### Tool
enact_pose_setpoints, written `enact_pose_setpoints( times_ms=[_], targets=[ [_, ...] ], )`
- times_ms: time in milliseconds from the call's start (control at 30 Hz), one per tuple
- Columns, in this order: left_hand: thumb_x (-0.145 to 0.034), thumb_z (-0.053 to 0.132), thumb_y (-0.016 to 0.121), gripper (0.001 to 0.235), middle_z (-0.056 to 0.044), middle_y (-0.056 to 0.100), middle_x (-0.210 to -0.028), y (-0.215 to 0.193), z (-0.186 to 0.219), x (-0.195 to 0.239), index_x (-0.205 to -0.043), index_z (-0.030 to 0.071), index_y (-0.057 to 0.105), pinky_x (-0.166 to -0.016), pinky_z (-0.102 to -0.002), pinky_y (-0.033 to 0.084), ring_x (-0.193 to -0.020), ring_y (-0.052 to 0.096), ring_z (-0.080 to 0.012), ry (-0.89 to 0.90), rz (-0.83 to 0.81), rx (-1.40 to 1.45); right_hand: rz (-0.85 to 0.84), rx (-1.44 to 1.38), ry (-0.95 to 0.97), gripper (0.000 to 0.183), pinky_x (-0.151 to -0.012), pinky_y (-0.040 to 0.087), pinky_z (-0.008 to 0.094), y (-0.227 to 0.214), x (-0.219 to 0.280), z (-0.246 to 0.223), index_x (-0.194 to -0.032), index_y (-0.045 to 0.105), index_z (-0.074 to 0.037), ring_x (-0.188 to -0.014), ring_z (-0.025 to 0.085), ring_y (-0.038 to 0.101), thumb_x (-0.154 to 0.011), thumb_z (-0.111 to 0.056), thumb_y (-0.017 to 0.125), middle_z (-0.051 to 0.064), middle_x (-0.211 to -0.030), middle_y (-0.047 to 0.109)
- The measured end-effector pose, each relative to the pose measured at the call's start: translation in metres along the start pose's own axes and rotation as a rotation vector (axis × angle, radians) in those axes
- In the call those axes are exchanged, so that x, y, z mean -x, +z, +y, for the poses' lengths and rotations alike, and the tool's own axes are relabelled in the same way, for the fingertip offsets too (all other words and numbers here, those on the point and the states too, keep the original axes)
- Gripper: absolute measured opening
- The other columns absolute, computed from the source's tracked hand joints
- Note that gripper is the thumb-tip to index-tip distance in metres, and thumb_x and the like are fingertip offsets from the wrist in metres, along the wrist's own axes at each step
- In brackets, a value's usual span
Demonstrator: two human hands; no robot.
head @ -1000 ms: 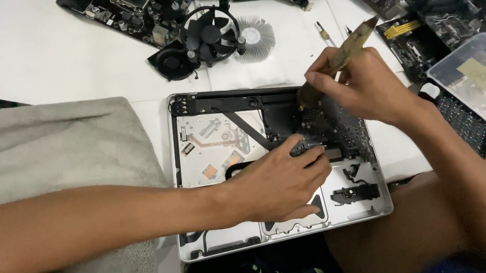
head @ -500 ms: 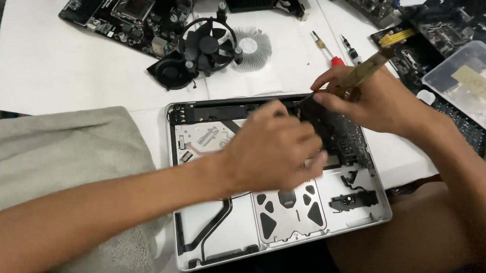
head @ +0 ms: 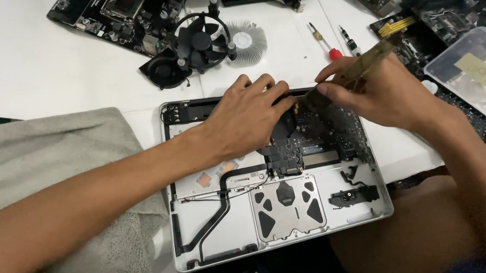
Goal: The person removes a cooling fan and heatsink from a disassembled laptop, then uses a brush to clean dust from the motherboard and chassis. The person also handles a ribbon cable and small screws during the process.
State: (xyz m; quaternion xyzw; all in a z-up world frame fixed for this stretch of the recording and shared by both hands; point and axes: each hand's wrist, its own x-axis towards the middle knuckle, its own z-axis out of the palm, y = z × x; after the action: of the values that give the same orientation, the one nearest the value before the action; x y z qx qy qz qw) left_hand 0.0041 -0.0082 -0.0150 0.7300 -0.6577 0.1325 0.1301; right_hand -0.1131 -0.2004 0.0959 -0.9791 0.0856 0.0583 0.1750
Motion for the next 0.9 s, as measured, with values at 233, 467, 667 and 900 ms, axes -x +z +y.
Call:
enact_pose_setpoints(
  times_ms=[233, 467, 667, 900],
  targets=[
    [-0.093, 0.013, 0.051, 0.049, -0.01, 0.058, -0.134, -0.007, -0.002, 0.001, -0.141, 0.011, 0.059, -0.089, -0.05, 0.046, -0.117, 0.053, -0.0295, 0.04, -0.04, 0.0, 0.098, -0.015, -0.191, 0.021, -0.065, 0.065, 0.037, 0.009, 0.008, 0.013, -0.114, 0.07, 0.0, -0.08, 0.027, 0.077, -0.1, -0.014, 0.067, 0.019, -0.095, 0.078],
    [-0.101, 0.028, 0.05, 0.042, -0.01, 0.06, -0.133, -0.006, 0.001, 0.002, -0.138, 0.011, 0.06, -0.091, -0.051, 0.045, -0.119, 0.054, -0.0303, 0.027, -0.046, 0.005, -0.025, 0.001, 0.183, 0.02, -0.082, 0.07, 0.036, -0.002, 0.038, 0.021, -0.117, 0.07, -0.007, -0.096, 0.028, 0.08, -0.103, -0.019, 0.061, 0.016, -0.106, 0.079],
    [-0.107, 0.044, 0.036, 0.053, -0.013, 0.063, -0.131, -0.018, 0.006, 0.003, -0.135, 0.007, 0.063, -0.095, -0.052, 0.043, -0.119, 0.056, -0.0309, 0.005, -0.029, 0.08, -0.095, 0.04, 0.155, 0.026, -0.077, 0.067, 0.038, 0.002, 0.055, 0.044, -0.118, 0.071, -0.015, -0.089, 0.024, 0.079, -0.099, -0.029, 0.063, 0.01, -0.102, 0.08],
    [-0.094, 0.075, 0.042, 0.084, -0.014, 0.053, -0.136, -0.033, 0.013, 0.001, -0.143, 0.008, 0.056, -0.11, -0.057, 0.027, -0.124, 0.048, -0.0324, -0.061, -0.136, 0.146, -0.196, 0.097, 0.236, 0.025, -0.069, 0.067, 0.032, -0.003, 0.081, 0.05, -0.105, 0.072, -0.015, -0.071, 0.02, 0.078, -0.101, -0.036, 0.058, 0.005, -0.088, 0.08]
  ],
)
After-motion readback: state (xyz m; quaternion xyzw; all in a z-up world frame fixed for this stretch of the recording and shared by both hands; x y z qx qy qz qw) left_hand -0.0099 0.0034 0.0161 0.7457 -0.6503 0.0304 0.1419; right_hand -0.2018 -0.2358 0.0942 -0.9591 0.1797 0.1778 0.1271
